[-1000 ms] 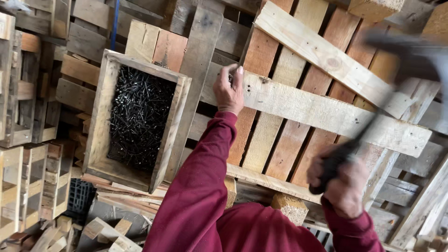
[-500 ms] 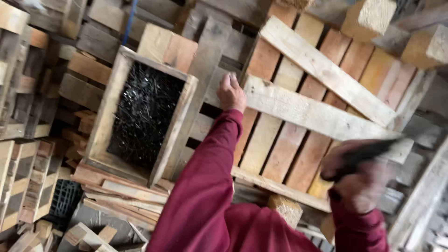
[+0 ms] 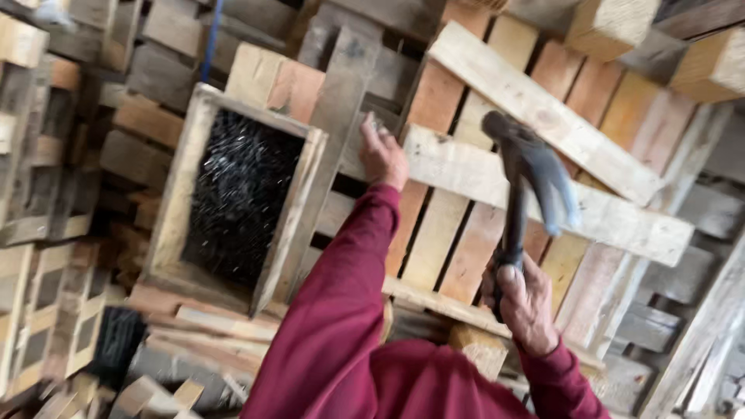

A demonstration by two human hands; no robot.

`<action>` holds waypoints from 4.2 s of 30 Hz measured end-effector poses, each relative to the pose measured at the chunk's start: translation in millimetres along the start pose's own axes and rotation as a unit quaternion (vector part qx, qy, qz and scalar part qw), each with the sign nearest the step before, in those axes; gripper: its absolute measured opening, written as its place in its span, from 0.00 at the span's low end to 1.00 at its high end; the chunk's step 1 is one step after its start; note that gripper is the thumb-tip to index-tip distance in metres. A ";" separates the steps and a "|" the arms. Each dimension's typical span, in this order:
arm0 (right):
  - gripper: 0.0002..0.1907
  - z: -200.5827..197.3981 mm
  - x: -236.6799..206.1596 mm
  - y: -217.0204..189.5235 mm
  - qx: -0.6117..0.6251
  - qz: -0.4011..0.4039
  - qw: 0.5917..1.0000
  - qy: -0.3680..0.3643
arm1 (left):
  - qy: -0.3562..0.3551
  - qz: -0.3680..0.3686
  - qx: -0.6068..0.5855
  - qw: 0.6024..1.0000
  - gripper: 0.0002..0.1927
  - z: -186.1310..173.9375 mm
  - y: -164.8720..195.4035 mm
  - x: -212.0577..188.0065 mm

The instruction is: The person repairs wooden pallets, hammering nails into loose deck boards to fasten them back onto pallet frames. They take nails from a wooden box, position a board on the pallet, and drive nails with a hammer, working across several pallets.

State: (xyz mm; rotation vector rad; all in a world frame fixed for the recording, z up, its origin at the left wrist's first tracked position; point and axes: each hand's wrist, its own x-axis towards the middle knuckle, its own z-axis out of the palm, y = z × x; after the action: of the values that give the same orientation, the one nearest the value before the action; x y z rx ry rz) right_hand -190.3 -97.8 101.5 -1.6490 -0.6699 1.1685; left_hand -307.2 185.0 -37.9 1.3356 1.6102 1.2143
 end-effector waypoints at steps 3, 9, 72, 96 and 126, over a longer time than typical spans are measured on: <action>0.27 3.2 12.7 11.8 0.094 -0.169 0.979 -0.061 | 0.023 -0.041 -0.032 0.998 0.10 0.5 -0.9 -2.3; 0.23 6.7 25.3 34.7 -0.094 0.265 0.960 0.005 | 0.000 -0.052 -0.046 0.998 0.08 3.1 -6.1 -0.3; 0.29 -25.2 56.4 -108.3 0.098 -0.344 0.934 0.022 | 0.130 -0.153 -0.083 0.976 0.10 17.2 9.1 -5.3; 0.24 34.1 61.1 -7.7 -0.132 0.167 0.976 -0.037 | 0.105 -0.094 -0.030 0.990 0.17 14.1 10.1 11.8; 0.31 7.2 8.3 15.3 -0.145 0.093 0.985 -0.008 | -0.155 0.110 -0.179 0.965 0.08 -21.9 -18.9 -51.3</action>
State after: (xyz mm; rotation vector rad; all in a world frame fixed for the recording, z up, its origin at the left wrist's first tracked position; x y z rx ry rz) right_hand -195.1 -93.7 83.7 -1.9836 -0.7346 1.2623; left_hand -322.2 129.7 -51.4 1.4084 0.9901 1.2784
